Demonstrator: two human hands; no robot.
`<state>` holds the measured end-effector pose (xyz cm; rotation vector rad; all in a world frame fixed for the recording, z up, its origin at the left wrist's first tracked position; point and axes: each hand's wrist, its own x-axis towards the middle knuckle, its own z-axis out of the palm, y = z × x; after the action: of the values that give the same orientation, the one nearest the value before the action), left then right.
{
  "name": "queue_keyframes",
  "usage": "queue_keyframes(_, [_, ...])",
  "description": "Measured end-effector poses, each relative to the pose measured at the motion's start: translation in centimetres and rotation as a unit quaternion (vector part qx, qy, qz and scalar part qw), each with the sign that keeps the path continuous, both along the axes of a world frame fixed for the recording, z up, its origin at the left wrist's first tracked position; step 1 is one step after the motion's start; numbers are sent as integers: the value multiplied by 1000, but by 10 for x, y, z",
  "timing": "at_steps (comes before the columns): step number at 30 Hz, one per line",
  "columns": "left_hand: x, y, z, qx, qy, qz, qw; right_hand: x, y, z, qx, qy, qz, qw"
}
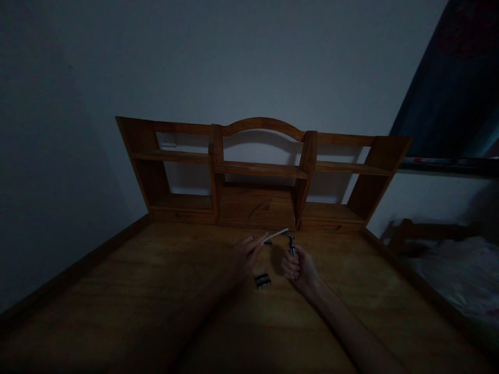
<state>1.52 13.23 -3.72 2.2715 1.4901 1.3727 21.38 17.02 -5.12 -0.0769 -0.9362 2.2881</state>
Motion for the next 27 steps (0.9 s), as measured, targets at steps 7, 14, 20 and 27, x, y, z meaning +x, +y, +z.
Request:
queue_keyframes(7, [0, 3, -4, -23, 5, 5, 1000, 0, 1, -4, -15, 3, -5, 1000])
queue_keyframes(14, [-7, 14, -15, -50, -30, 13, 998, 5, 3, -1, -31, -6, -23, 999])
queue_keyframes(20, [-10, 20, -25, -127, -81, 54, 987, 10, 9, -5, -53, 12, -47, 997])
queue_keyframes(27, [-6, 16, -17, -146, -148, 57, 976, 16, 14, -15, -126, 50, -73, 988])
